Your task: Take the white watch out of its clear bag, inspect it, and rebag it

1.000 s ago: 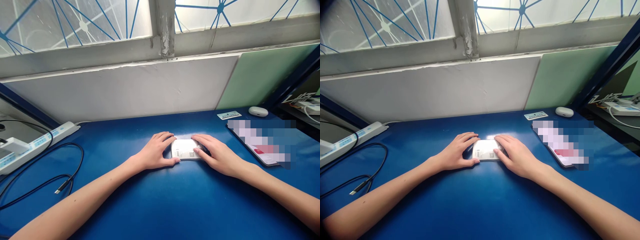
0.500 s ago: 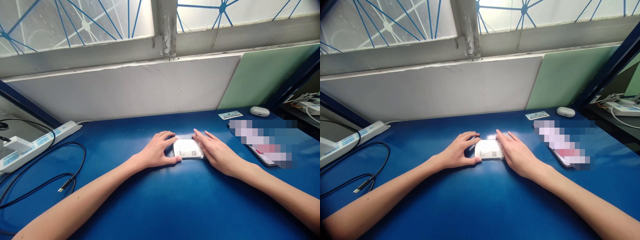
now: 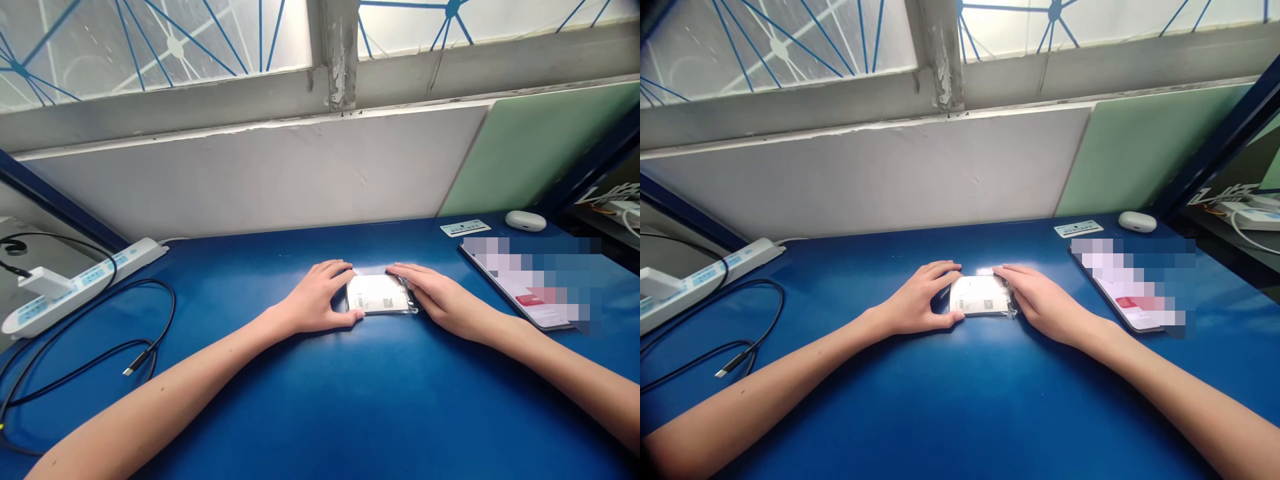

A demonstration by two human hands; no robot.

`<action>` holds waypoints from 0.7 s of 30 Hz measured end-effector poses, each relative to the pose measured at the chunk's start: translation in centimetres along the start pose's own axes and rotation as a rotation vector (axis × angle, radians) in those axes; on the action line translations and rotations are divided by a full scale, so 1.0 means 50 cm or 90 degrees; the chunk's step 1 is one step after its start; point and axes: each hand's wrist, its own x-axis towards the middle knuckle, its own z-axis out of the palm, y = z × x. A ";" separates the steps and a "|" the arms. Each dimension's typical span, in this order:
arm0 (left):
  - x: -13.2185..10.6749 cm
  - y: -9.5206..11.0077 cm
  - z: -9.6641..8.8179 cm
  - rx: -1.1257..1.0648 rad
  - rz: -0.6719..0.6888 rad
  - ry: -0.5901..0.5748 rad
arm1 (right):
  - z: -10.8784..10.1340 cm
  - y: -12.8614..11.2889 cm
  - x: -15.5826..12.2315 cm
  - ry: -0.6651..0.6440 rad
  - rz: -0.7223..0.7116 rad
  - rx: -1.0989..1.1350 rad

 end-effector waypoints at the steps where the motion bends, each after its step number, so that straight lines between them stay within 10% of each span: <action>1: 0.000 0.001 0.000 0.003 -0.005 0.000 | -0.002 0.005 0.000 0.013 -0.012 -0.010; 21: -0.001 0.004 -0.004 0.013 0.002 -0.006 | -0.020 0.017 0.012 0.008 -0.090 -0.073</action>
